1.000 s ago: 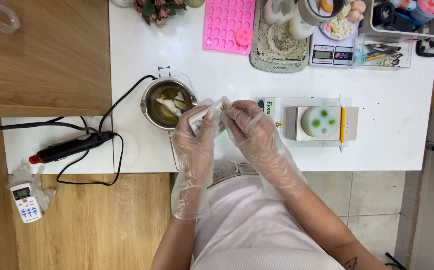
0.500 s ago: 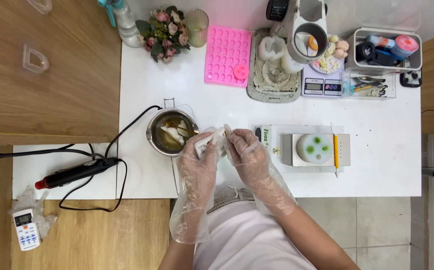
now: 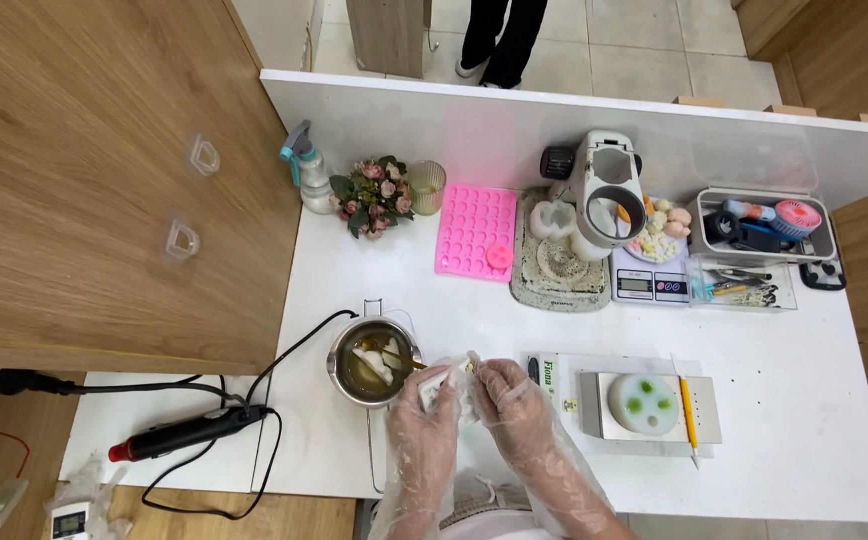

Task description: Extracting small wax shapes from a silicone mold and placing them onto a scale.

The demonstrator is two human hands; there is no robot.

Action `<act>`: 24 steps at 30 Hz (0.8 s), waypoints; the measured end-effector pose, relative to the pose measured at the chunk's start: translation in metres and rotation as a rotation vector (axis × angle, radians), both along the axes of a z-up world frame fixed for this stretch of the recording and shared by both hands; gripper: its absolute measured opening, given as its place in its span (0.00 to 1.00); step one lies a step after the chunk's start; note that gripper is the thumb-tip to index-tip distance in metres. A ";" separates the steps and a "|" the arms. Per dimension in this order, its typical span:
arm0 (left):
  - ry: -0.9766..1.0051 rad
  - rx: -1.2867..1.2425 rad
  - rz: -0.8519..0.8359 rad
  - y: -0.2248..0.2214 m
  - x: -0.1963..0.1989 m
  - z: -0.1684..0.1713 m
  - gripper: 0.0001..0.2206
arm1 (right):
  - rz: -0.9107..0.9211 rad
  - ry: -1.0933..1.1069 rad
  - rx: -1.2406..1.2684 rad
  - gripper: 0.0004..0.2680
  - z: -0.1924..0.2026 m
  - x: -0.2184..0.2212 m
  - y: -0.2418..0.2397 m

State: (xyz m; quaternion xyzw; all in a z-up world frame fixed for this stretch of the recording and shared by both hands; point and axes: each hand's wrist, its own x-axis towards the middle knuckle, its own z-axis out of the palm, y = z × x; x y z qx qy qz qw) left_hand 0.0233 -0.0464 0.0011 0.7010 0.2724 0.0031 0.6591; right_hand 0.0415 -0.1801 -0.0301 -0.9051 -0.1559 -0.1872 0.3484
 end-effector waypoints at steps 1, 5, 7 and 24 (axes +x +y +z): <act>0.032 0.038 -0.010 -0.001 0.000 0.002 0.10 | 0.006 0.037 0.001 0.08 -0.003 0.000 0.000; 0.062 0.063 0.007 -0.001 0.001 0.005 0.10 | 0.018 0.125 0.007 0.08 0.001 0.001 0.002; -0.006 0.089 0.025 -0.001 -0.001 0.000 0.10 | 0.008 0.181 0.009 0.08 0.001 0.000 0.003; 0.138 -0.190 0.349 0.040 -0.009 0.032 0.22 | -0.111 0.698 -0.031 0.06 -0.075 0.025 -0.012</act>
